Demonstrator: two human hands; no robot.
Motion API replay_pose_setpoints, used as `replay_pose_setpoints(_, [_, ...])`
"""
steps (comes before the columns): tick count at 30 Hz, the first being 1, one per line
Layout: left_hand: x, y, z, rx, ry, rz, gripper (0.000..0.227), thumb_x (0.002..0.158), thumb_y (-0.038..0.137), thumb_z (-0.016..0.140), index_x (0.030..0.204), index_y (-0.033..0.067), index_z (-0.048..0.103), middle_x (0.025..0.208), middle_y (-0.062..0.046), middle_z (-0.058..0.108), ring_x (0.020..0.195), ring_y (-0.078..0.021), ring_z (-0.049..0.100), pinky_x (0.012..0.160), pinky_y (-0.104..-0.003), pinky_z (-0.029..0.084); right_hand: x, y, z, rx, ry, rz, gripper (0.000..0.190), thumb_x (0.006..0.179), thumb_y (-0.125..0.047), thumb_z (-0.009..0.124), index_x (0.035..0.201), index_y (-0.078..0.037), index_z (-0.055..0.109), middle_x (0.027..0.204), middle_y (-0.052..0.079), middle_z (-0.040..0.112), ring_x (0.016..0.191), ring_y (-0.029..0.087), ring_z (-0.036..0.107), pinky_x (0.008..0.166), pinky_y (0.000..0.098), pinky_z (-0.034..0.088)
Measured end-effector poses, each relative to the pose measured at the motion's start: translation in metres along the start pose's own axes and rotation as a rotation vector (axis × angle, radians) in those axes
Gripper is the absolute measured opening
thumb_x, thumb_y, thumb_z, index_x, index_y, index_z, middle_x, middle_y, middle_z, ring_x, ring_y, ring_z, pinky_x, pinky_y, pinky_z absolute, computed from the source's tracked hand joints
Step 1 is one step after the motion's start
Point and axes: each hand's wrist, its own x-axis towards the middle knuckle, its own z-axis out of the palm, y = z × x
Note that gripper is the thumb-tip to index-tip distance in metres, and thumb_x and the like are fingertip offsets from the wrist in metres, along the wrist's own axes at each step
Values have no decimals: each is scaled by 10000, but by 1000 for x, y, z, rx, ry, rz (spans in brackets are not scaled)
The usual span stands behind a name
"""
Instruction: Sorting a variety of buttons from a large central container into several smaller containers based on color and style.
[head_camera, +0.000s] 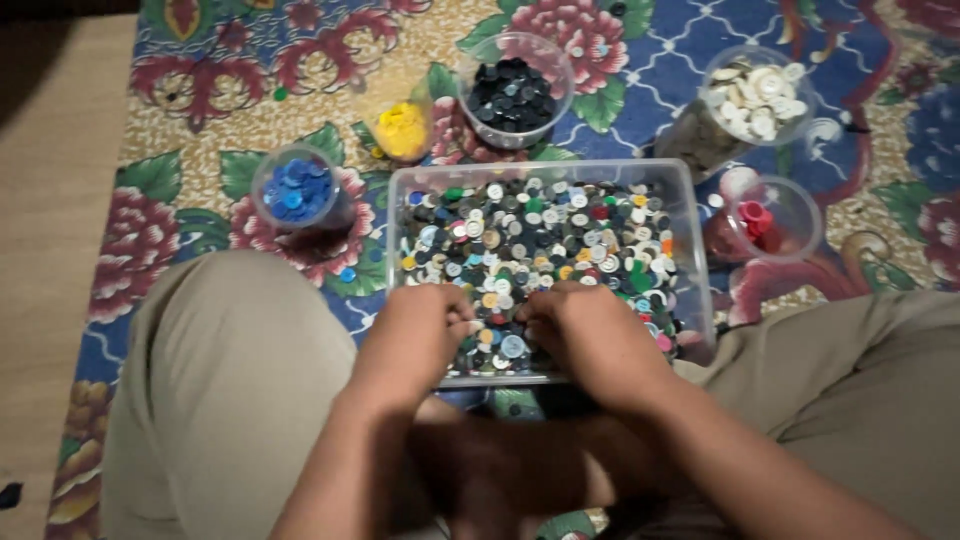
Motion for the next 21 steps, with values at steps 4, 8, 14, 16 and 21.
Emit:
replay_pose_setpoints(4, [10,-9,-4,-16,0,-109,144,858,193,758,984,133,793,992,-103,803,1025,-346,755,853,-466,608,-6,4,-8,70,27,21,139,884,-180,690,983,-207,784,877,86,744,914,389,740,768,472,611])
replay_pose_setpoints(8, [5,-15,-9,-208,-1,-163,222,796,180,788,996,84,784,984,-121,818,834,-276,757,789,-415,610,-4,-5,-8,174,29,60,171,871,-167,685,995,-190,800,857,87,777,890,384,751,772,462,603])
replay_pose_setpoints(14, [-8,-14,-18,-664,-80,-204,356,795,34,698,1150,12,722,980,-167,797,677,-167,704,663,-277,614,-1,-28,-14,565,-46,257,245,840,-198,736,1056,-215,849,797,30,794,801,184,726,765,316,575])
replay_pose_setpoints(16, [-11,-8,-21,-748,-89,-189,403,801,24,705,1204,16,709,987,-185,791,717,-177,712,698,-278,645,-2,-38,-20,709,-52,275,282,837,-149,747,1099,-153,850,843,36,816,795,131,687,774,266,560])
replay_pose_setpoints(21, [-14,-3,-15,-867,-95,-123,365,847,69,729,1206,5,713,1004,-151,765,782,-144,674,738,-253,643,-1,-40,-19,863,-7,296,288,851,-135,768,1125,-77,834,870,110,827,806,144,700,759,268,569])
